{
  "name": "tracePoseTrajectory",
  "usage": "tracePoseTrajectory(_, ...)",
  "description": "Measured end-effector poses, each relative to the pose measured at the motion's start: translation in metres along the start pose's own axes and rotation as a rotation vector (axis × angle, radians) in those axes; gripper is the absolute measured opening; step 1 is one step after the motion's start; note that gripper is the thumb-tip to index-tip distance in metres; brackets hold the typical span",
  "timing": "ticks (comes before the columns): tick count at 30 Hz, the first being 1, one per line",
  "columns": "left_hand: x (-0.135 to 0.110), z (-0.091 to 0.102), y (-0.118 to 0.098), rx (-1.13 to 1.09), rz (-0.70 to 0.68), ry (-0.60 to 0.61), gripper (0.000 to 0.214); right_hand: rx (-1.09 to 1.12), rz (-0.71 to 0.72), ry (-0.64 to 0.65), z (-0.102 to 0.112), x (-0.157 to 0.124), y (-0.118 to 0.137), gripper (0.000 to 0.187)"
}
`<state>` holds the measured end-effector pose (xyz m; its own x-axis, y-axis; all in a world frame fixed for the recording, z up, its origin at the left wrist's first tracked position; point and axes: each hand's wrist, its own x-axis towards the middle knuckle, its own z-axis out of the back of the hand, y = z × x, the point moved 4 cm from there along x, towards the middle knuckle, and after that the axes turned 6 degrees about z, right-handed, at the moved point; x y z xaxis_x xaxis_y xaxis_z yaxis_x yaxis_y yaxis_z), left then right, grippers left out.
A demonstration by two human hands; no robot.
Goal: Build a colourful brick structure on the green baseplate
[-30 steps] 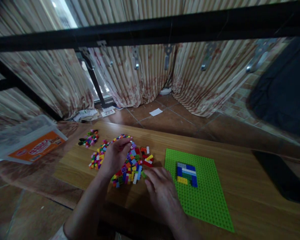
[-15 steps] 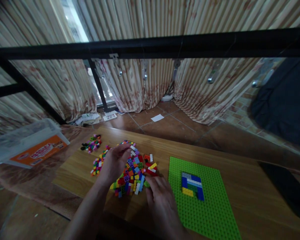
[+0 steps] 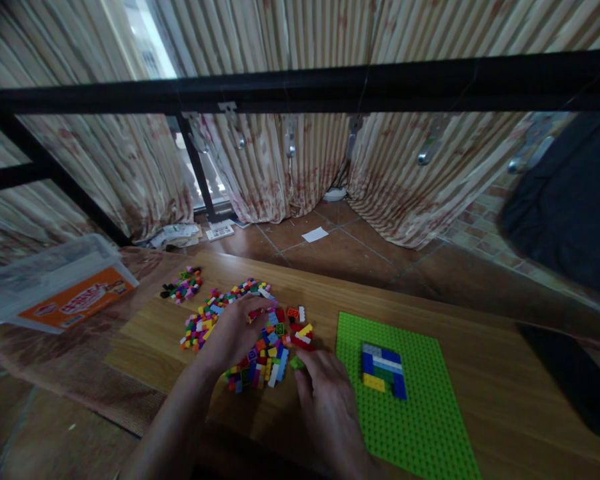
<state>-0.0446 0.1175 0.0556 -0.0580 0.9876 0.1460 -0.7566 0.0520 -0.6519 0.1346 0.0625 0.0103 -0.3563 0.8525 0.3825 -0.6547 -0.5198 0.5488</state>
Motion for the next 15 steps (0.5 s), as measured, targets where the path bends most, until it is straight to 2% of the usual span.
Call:
tracePoseTrajectory(3, -0.001, -0.001, -0.003, 0.051, -0.037, 0.032, 0.035, 0.020, -0.006, 0.005, 0.003, 0.000, 0.000, 0.033)
tracePoseTrajectory(6, -0.005, -0.006, -0.012, 0.112, -0.132, 0.085, 0.040, 0.021, -0.022, 0.019, 0.005, 0.000, -0.001, 0.030)
tracePoseTrajectory(11, -0.013, -0.022, -0.024, 0.261, -0.193, 0.165, 0.033, -0.005, -0.042, 0.038, 0.004, 0.000, 0.000, 0.025)
tracePoseTrajectory(15, -0.014, -0.029, -0.026, 0.354, -0.214, 0.175, 0.032, -0.014, -0.041, 0.044, 0.004, 0.001, 0.003, 0.024)
